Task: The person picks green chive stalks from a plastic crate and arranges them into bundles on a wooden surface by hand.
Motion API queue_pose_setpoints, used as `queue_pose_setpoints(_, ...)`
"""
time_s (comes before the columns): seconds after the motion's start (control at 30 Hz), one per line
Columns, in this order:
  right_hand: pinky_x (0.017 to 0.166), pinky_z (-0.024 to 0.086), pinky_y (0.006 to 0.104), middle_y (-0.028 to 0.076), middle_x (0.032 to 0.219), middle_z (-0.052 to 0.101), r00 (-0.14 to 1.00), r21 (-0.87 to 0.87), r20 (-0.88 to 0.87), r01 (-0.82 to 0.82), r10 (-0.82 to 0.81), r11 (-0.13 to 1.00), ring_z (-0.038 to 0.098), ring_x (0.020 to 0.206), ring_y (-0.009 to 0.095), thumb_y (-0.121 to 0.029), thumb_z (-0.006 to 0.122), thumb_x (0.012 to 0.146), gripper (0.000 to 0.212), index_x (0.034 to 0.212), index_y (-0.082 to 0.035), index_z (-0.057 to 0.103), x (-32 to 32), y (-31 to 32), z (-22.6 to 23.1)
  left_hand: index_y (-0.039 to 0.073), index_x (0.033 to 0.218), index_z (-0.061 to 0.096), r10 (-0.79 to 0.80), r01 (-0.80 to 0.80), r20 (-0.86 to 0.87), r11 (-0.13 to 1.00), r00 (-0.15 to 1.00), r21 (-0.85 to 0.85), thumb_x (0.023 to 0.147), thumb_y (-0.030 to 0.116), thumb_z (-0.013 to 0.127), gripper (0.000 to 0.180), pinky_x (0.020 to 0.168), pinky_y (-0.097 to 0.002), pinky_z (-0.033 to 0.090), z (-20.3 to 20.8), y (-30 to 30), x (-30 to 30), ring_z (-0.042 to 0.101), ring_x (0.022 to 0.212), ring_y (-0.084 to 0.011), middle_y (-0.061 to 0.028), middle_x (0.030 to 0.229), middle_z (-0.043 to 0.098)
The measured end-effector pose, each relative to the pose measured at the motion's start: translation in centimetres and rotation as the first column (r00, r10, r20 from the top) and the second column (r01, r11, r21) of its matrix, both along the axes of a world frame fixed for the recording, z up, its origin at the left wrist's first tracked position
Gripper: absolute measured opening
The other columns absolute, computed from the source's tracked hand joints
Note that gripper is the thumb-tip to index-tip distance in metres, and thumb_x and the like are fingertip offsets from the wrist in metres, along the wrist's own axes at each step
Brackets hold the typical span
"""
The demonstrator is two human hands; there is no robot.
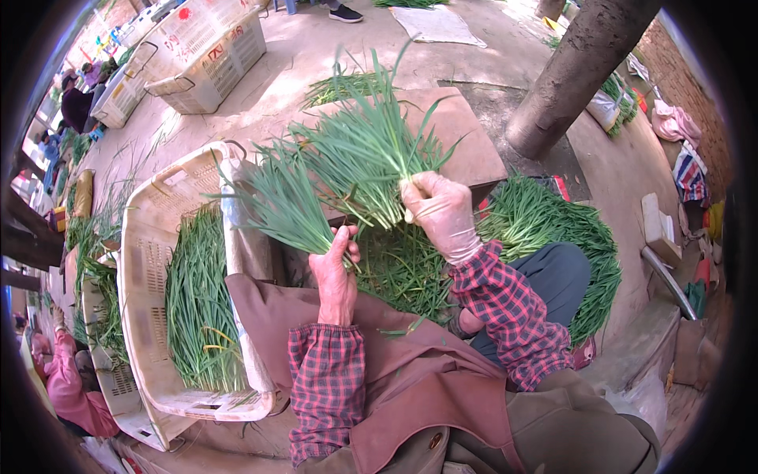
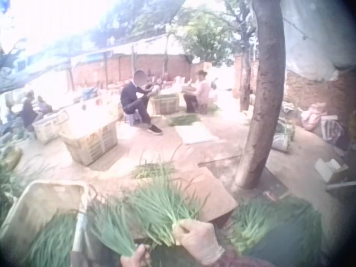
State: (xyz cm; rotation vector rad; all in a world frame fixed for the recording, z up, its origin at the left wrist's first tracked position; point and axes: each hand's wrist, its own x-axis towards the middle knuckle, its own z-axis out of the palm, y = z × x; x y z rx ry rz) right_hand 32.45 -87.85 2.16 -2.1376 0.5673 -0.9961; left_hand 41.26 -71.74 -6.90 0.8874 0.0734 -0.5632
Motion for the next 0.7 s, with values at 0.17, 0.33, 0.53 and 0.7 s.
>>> queue_pose_setpoints(0.17,0.054,0.05,0.0381,0.011,0.067,0.063,0.989,-0.481,0.132,0.121,-0.064,0.868,0.065,0.061,0.028,-0.011,0.073,0.084,0.009,0.082,-0.007,0.065,1.0,-0.5,7.5,0.003,0.104,0.053,-0.009,0.009,0.008,1.0,1.0,-0.016,0.089,0.006,0.073,0.025,0.049,-0.0231,0.046,-0.2,0.1,0.3,0.061,0.064,-0.0129,-0.0172,0.096,0.071)
queue_pose_setpoints(0.33,0.049,0.048,0.0345,0.006,0.063,0.057,0.962,-0.771,-0.221,-0.07,-0.163,0.633,0.061,0.054,0.023,-0.016,0.066,0.09,0.013,0.084,-0.007,0.058,2.5,-0.3,2.3,0.002,0.113,0.049,-0.077,0.078,-0.01,0.997,0.997,0.011,0.087,0.011,0.077,0.039,0.051,-0.0227,0.046,0.1,-0.4,0.0,0.066,0.075,-0.0152,-0.0172,0.102,0.071)
queue_pose_setpoints(0.53,0.051,0.044,0.0332,0.004,0.068,0.058,0.885,-0.747,-0.435,-0.252,-0.166,0.616,0.058,0.055,0.02,-0.019,0.06,0.084,0.01,0.081,-0.01,0.058,0.1,6.7,-7.9,-0.001,0.11,0.061,-0.111,0.111,-0.005,0.994,0.994,0.016,0.088,0.012,0.076,0.03,0.055,-0.0231,0.047,-2.0,0.1,-0.1,0.067,0.082,-0.0142,-0.0118,0.107,0.072)
queue_pose_setpoints(0.7,0.055,0.047,0.0373,0.007,0.067,0.057,0.956,-0.415,-0.257,-0.241,0.141,0.877,0.061,0.059,0.024,-0.027,0.062,0.091,0.019,0.085,-0.009,0.061,-1.0,6.9,-7.5,-0.003,0.103,0.068,-0.017,0.021,-0.064,0.997,0.998,0.076,0.079,0.002,0.081,0.028,0.054,-0.0226,0.044,-1.1,-0.3,-0.5,0.062,0.071,-0.0093,-0.0049,0.091,0.071)
